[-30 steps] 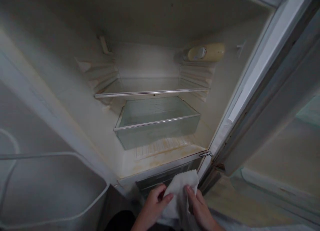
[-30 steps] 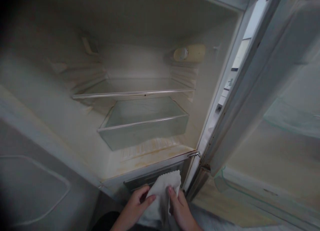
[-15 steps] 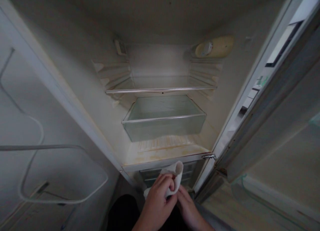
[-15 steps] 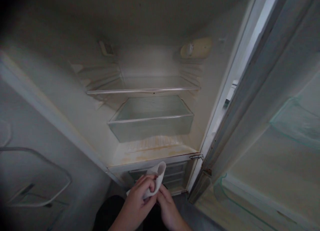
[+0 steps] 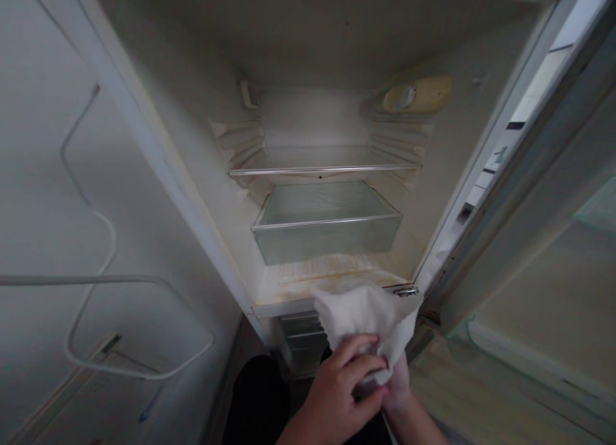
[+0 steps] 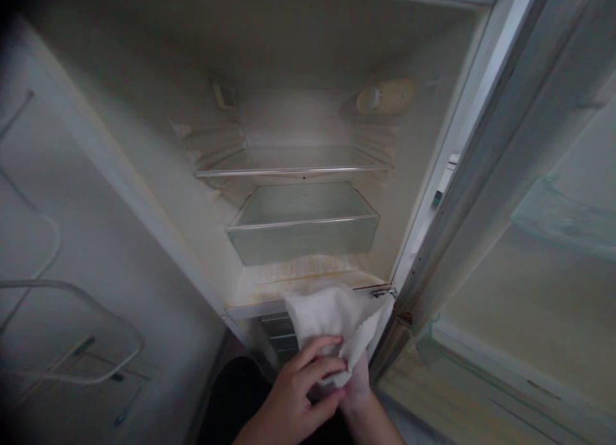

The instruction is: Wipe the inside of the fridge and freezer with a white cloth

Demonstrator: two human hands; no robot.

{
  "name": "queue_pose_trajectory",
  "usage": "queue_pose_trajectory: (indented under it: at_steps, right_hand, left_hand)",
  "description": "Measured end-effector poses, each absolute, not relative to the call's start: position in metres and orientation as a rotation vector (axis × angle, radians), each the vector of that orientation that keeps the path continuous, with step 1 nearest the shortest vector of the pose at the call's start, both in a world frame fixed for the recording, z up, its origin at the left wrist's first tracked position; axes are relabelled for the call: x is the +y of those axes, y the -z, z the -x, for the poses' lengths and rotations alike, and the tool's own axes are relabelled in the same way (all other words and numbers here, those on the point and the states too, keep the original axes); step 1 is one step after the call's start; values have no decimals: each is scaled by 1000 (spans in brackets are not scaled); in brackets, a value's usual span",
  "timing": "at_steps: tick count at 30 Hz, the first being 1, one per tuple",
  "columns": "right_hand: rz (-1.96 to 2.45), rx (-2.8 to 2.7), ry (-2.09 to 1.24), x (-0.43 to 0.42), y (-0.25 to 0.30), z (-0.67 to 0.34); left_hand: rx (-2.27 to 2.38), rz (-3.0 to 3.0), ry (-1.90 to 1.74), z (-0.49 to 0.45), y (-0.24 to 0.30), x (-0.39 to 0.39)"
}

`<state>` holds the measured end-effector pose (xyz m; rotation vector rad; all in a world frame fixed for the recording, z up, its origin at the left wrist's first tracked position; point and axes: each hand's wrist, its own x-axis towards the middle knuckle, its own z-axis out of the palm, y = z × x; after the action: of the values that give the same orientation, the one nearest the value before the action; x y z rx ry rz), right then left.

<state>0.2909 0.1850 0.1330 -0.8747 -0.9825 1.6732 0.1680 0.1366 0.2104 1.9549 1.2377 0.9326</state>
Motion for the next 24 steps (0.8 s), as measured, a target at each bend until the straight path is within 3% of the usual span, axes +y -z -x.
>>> queue_pose_trajectory:
  at_steps: [4, 9, 16, 24]
  right_hand:
    - [840, -627, -2038, 210, -174, -269]
    - [928, -867, -1118, 258, -198, -228]
    - [915, -2445, -403, 285, -165, -137]
    - [1217, -2400, -144, 298, -159, -177]
  left_hand:
    - [1292, -1949, -981, -145, -208, 131]
    - [1510, -1768, -981, -92, -183, 125]
    - [1629, -1572, -1259, -52, -152, 135]
    - [1889, -2017, -1411, -8, -155, 158]
